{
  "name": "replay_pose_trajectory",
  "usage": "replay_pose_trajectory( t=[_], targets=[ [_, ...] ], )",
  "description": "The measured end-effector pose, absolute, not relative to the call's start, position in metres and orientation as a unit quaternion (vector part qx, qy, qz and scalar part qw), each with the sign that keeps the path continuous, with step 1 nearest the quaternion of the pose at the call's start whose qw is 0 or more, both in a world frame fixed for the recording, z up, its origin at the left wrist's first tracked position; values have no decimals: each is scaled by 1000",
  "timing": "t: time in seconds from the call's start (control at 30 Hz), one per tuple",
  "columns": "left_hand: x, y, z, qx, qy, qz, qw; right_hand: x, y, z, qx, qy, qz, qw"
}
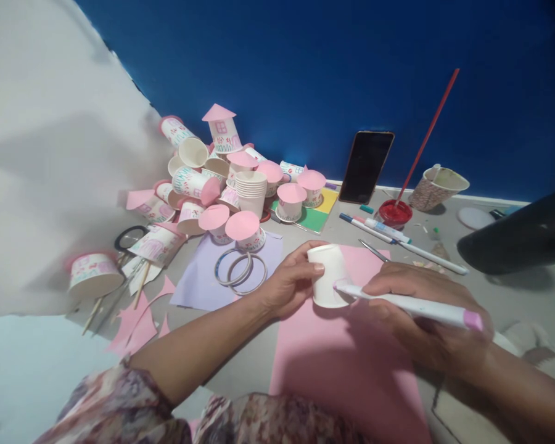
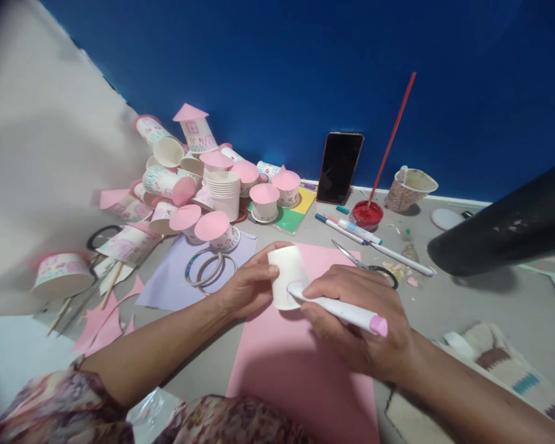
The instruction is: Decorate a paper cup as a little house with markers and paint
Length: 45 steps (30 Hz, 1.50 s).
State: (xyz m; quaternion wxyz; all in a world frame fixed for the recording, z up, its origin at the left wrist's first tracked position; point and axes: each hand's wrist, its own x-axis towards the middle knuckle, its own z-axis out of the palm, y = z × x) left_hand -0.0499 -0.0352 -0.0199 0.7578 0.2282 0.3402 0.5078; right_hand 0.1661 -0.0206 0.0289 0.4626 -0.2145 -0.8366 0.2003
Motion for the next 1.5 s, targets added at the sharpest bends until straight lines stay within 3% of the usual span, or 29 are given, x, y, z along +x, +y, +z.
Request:
replay_pose_trajectory(
  t=[0.5,0.77,1.5],
  targets=[
    [-50,-34,-20,216,325,509,767,165,-23,31,-237,-827,177,478],
    [-50,-34,-19,212,316,514,769,165,-16,48,-189,-876,149,418],
    [-51,-33,-17,198,294,522,776,165,-23,46,-288,-830,121,462]
  ],
)
